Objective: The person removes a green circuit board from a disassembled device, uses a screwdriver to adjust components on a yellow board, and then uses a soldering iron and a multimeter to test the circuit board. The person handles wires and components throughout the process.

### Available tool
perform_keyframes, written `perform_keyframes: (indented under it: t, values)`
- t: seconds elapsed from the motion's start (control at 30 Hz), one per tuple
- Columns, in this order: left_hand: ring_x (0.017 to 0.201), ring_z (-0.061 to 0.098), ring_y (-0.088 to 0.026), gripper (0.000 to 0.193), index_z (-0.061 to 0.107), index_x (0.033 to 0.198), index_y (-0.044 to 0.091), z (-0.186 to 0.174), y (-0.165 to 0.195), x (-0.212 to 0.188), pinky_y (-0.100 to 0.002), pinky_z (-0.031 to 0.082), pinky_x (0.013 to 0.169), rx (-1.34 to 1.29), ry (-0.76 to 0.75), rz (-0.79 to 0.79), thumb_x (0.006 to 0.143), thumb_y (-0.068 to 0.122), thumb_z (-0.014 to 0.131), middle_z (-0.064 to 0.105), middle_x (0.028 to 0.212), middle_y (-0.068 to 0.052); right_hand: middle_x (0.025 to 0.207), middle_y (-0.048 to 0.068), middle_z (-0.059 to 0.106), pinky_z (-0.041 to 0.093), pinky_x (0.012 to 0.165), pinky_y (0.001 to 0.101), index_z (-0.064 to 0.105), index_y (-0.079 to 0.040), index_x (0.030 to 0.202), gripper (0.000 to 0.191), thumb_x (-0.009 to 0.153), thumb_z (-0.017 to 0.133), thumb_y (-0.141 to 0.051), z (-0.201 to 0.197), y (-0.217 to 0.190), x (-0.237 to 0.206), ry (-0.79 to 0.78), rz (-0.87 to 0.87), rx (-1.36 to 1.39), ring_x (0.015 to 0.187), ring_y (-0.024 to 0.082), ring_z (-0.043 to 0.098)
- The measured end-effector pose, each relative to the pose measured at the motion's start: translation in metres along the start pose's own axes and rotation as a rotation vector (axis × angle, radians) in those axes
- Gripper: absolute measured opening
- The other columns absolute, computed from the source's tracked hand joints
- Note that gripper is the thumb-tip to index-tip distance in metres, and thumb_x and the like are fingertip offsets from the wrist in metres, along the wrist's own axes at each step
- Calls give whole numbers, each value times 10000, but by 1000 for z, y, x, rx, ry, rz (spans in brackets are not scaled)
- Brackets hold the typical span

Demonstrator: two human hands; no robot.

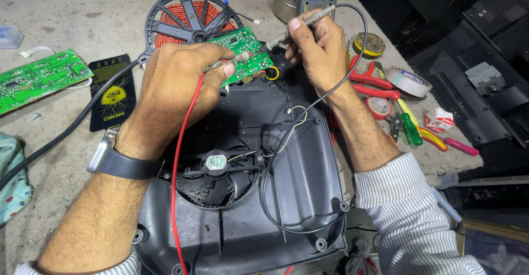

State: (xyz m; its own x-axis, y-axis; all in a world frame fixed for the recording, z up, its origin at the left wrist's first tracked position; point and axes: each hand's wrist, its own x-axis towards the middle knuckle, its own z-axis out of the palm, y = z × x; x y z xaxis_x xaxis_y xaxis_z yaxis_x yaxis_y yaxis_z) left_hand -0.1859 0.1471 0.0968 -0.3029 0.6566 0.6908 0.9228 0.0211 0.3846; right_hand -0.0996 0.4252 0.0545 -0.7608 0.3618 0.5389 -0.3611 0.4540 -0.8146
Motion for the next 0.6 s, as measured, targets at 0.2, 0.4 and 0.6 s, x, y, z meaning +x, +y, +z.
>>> perform_keyframes:
  t: [0.2,0.4,0.6]
  values:
    - [795,731,-374,177,762,1071,-8,0,-1,0,-442,560,711,14,4,8,938,99,716,738,925,-216,883,48,677,545,607,234,563,-29,1074,253,1098,618,-275,0,1,-1,1,-5,11,699,91,667]
    - [836,729,-381,175,759,1065,-16,2,-5,-1,-448,562,742,8,17,38,938,97,722,744,947,-220,899,36,675,545,613,228,563,-33,1082,250,1102,617,-276,1,1,-1,4,-5,24,706,86,663]
    - [828,730,-382,184,767,1060,-5,2,-2,0,-445,564,738,15,14,10,922,109,730,746,938,-217,919,20,651,555,665,238,583,-26,1131,273,1110,643,-291,1,-4,-5,-43,-90,-38,757,91,669]
